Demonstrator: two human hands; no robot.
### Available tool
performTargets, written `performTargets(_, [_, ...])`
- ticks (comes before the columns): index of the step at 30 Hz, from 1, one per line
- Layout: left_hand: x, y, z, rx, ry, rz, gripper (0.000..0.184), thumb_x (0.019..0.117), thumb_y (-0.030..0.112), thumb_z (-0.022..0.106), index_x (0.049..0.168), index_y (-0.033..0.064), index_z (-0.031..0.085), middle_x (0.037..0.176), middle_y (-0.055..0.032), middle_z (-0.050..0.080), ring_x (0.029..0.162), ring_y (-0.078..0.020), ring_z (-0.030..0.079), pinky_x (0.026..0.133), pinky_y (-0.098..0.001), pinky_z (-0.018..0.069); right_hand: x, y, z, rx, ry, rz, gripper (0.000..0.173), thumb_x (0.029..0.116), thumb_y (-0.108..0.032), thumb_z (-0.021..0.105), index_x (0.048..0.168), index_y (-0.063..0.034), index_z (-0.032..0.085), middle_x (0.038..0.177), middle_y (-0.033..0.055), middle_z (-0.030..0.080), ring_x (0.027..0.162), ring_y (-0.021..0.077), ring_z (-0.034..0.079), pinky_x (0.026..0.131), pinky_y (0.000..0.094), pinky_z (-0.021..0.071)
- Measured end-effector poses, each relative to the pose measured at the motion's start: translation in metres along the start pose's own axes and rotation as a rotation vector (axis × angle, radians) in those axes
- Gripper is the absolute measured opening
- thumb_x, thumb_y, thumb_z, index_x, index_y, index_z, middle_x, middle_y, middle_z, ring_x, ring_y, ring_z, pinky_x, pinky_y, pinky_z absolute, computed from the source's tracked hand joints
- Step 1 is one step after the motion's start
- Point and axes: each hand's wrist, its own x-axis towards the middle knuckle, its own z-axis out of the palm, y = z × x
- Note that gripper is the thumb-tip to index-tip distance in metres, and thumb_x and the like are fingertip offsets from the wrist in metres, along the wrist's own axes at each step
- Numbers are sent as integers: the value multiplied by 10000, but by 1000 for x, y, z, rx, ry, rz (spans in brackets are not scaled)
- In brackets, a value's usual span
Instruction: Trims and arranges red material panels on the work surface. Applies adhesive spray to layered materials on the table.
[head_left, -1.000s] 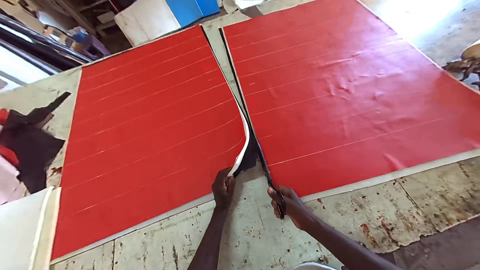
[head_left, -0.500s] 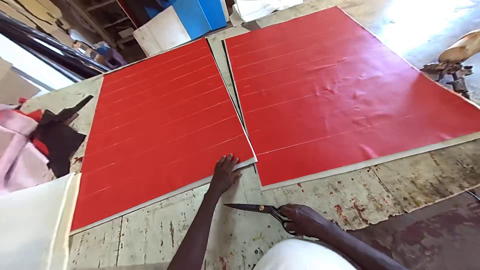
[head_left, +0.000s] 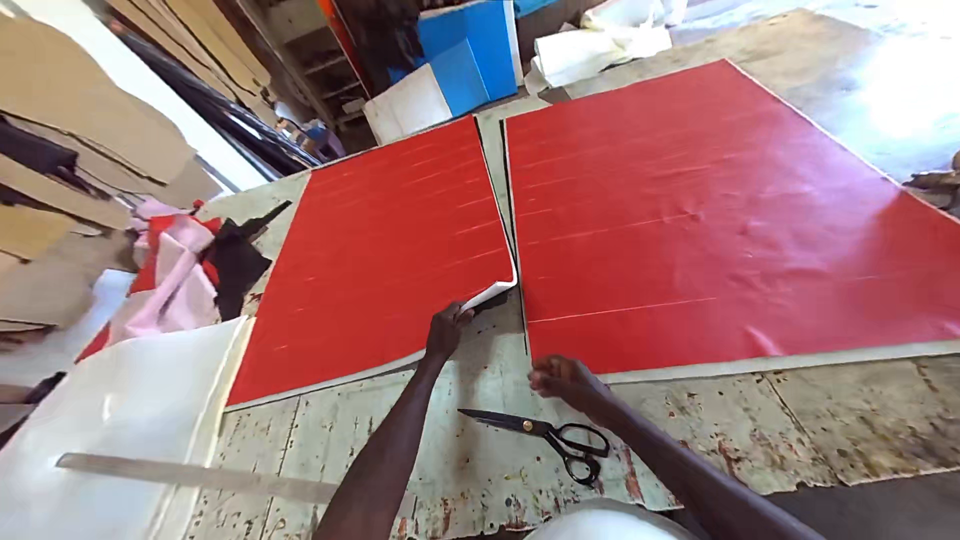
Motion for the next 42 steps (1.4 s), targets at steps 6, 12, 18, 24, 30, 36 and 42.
performTargets(6, [-8,-4,5,-83,-50,-1,297,1044,298,588,1140,42,706,852,-112,692,748,-213,656,750,-464,563,124,-11,17,520,209,80,573,1046,-456,549,1394,-3,498,1237,193,653,1060,282,685,907,446,581])
performTargets(12, [-12,-21,20,-10,-247,233,578,1017,434,597,1475,86,544,1555,-78,502,1475,-228,422,1243,-467,319,127,-6,26,410,350,33,229,1077,-196,504,1089,9,606,846,99,699,685,172,683,633,333,592])
performTargets(18, [-33,-37,60,262,-272,351,706,966,650,537,1457,144,577,1617,-101,411,1529,-364,292,1240,-598,229,60,6,1,197,326,50,290,1088,-289,474,1125,-40,617,973,117,723,768,201,710,704,367,606])
performTargets(24, [-43,32,95,116,-401,655,742,876,569,723,1494,204,534,1659,-80,338,1569,-339,196,1270,-568,199,-45,43,-68,24,636,91,216,1066,-189,549,1079,-1,654,942,139,728,791,252,725,721,406,627])
performTargets(30, [-45,71,146,189,-521,792,782,915,677,593,1531,205,496,1682,-85,291,1575,-332,176,1259,-565,228,-169,74,-121,67,930,97,208,1056,-192,571,1081,-6,662,935,131,727,765,233,713,693,383,617])
performTargets(36, [-47,89,160,286,-521,817,607,942,480,612,1455,157,580,1618,-138,405,1509,-400,331,1197,-607,319,-245,88,-160,99,1162,93,222,1041,-214,596,1101,-9,657,958,136,730,813,247,722,739,396,614])
performTargets(42, [-57,132,189,254,-493,1006,733,793,72,675,1500,192,524,1618,-89,418,1493,-400,364,1171,-624,350,-288,84,-252,-112,1234,60,238,1024,-188,618,1146,11,668,975,153,705,834,250,690,760,443,588])
